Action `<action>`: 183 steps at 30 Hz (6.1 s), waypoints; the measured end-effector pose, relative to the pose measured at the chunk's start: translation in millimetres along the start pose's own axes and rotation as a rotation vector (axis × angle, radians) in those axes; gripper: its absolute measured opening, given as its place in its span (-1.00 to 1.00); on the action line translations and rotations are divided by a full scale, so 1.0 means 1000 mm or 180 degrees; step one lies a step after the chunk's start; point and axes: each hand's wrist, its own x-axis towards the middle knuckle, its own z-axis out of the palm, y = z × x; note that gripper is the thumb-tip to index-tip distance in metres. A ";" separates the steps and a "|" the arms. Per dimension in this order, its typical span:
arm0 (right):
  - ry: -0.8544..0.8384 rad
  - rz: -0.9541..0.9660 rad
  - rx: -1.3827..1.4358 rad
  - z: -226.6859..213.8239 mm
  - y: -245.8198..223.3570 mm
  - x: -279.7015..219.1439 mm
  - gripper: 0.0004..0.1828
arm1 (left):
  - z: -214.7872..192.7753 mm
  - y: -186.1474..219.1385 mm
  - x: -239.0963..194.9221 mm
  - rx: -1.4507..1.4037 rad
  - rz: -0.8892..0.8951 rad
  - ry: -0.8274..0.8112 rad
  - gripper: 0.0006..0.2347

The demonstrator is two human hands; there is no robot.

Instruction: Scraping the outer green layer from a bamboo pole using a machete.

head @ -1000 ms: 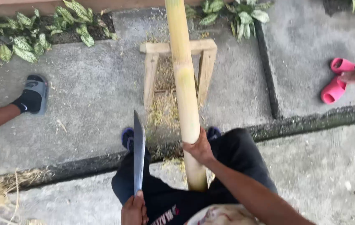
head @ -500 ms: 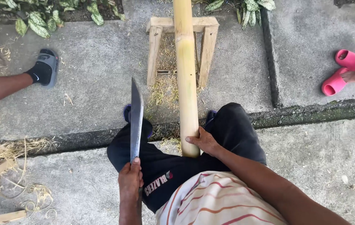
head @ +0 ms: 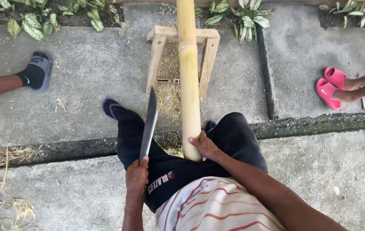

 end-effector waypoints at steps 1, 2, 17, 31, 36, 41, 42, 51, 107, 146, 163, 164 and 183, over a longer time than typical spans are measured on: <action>0.0004 -0.0003 -0.0019 0.009 0.001 0.004 -0.01 | -0.004 0.003 -0.003 -0.0019 0.0000 -0.0005 -0.65; 0.0399 -0.0179 -0.0298 0.015 0.005 0.005 0.03 | -0.005 0.005 -0.007 0.0094 -0.0024 -0.0051 -0.65; 0.1528 -0.0674 -0.0887 -0.028 -0.105 0.061 0.04 | -0.005 0.018 0.002 -0.0066 -0.0590 -0.0050 -0.65; 0.1858 -0.1138 -0.0644 -0.139 -0.157 0.255 -0.02 | 0.006 0.038 0.016 -0.0059 -0.1420 0.0173 -0.65; 0.1893 -0.0948 -0.0420 -0.166 -0.181 0.269 -0.07 | 0.012 0.071 0.018 0.0451 -0.1651 0.0124 -0.59; 0.1928 -0.1247 -0.0794 -0.158 -0.169 0.266 -0.19 | 0.005 0.055 0.025 0.0108 -0.1456 0.0037 -0.60; 0.1940 -0.1462 -0.1138 -0.154 -0.167 0.258 -0.29 | 0.003 0.052 0.025 -0.0030 -0.1437 0.0014 -0.60; -0.0698 -0.1875 -0.3973 -0.073 -0.159 0.048 -0.41 | -0.004 0.034 0.022 -0.0129 -0.1158 -0.0089 -0.61; 0.0356 -0.2924 -0.3124 -0.114 -0.054 0.014 -0.33 | 0.003 0.038 0.010 0.0126 -0.0810 -0.0198 -0.60; 0.0973 -0.1433 -0.2375 -0.303 -0.146 0.239 -0.67 | 0.150 0.354 0.213 0.4059 0.2244 0.0008 -0.49; 0.2011 -0.2309 -0.2775 -0.302 -0.135 0.240 -0.59 | 0.153 0.322 0.255 0.3655 0.2728 0.0115 -0.48; 0.1972 -0.2363 -0.2672 -0.301 -0.134 0.237 -0.58 | 0.152 0.316 0.257 0.3636 0.2805 0.0113 -0.47; 0.1875 -0.2408 -0.2547 -0.207 -0.106 0.108 -0.39 | 0.095 0.181 0.171 0.2887 0.3559 0.0148 -0.47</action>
